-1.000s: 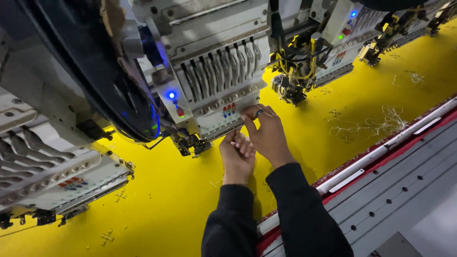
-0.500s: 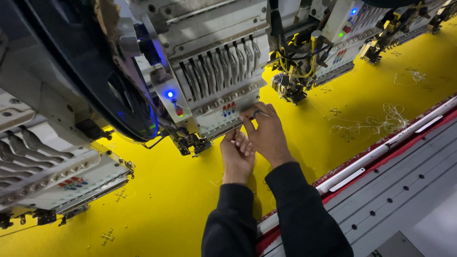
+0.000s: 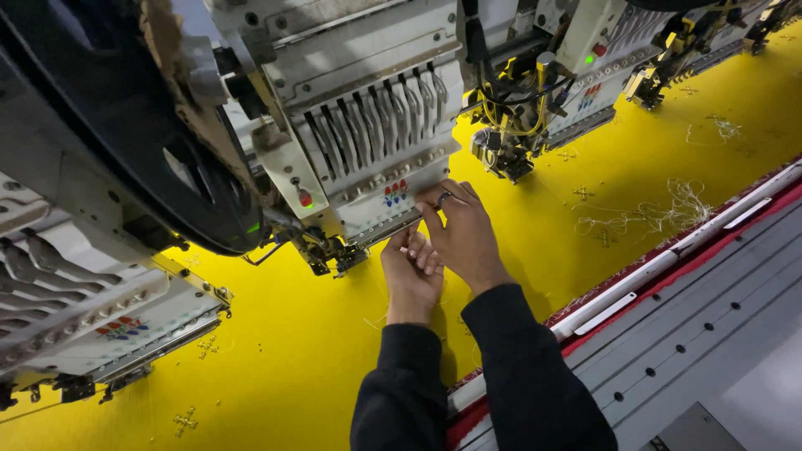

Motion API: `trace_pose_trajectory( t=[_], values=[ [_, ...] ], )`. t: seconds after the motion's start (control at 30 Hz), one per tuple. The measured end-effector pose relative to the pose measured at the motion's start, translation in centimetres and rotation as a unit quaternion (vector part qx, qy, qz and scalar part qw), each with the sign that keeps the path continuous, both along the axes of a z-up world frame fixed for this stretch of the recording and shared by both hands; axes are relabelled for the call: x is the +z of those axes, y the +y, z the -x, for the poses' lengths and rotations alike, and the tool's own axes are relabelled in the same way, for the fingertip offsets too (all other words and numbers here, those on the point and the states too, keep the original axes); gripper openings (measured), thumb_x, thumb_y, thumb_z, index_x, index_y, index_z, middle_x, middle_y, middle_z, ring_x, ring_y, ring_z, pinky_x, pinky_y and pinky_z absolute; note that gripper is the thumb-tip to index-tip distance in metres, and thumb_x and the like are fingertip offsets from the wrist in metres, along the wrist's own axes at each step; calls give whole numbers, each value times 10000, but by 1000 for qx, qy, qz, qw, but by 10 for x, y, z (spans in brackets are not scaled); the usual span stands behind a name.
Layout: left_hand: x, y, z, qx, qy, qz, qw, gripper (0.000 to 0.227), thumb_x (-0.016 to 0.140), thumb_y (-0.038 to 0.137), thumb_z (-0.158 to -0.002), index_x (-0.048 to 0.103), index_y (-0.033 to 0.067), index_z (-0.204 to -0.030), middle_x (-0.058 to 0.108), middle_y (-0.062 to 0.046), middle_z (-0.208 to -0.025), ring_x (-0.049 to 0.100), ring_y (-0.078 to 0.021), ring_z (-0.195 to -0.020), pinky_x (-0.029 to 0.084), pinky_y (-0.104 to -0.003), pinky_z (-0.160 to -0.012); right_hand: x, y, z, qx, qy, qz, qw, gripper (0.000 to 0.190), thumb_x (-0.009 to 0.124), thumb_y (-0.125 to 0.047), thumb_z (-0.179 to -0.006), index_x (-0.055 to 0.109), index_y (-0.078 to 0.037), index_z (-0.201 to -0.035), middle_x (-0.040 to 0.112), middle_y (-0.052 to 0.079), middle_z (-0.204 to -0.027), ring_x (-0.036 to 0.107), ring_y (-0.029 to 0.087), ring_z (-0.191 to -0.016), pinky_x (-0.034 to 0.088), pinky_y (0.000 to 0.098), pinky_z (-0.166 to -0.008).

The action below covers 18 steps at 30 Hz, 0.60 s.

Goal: The person threads a multi-head industrial sewing machine by hand. They guide white thread through the tension discs and needle guides on each head, then pull the thread through the eye of the needle to complete the setup.

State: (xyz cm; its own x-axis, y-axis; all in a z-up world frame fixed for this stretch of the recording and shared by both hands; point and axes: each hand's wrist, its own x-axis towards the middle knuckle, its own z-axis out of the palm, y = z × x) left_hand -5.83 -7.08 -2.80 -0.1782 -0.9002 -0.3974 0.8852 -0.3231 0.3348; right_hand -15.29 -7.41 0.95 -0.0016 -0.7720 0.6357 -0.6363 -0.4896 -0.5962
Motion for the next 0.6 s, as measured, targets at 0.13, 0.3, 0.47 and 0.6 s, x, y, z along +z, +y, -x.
trace_pose_trajectory(
  t=[0.13,0.3,0.47,0.6],
  values=[
    [4,1,0,2,2,-4,1000,135,502,207,-1002,565,152,-895,267,87,-595,264,-63,-426,297,-186,-378,1,0,-1,-7,8,-8,1000,91,697,-41,-975,759,-48,-1041,713,129,-974,678,314,-969,535,425,-881],
    [-4,-2,0,0,6,-8,1000,153,522,198,-986,546,162,-839,274,79,-587,264,-69,-425,285,-185,-380,3,4,-1,1,10,-8,1000,112,654,-35,-998,754,-38,-1047,710,143,-979,678,317,-970,521,422,-905],
    [-7,-3,2,5,15,-10,1000,182,517,198,-983,512,174,-803,270,83,-584,258,-60,-419,280,-183,-379,1,2,-2,-1,24,-2,1000,101,670,-39,-991,762,-44,-1033,713,138,-974,682,333,-975,521,439,-907],
    [-16,-8,2,1,17,-3,1000,191,512,198,-978,482,181,-790,261,84,-587,255,-62,-417,272,-183,-371,3,2,-4,-8,33,-8,999,104,672,-36,-990,767,-38,-1033,710,139,-976,678,330,-978,522,433,-907]
  ],
)
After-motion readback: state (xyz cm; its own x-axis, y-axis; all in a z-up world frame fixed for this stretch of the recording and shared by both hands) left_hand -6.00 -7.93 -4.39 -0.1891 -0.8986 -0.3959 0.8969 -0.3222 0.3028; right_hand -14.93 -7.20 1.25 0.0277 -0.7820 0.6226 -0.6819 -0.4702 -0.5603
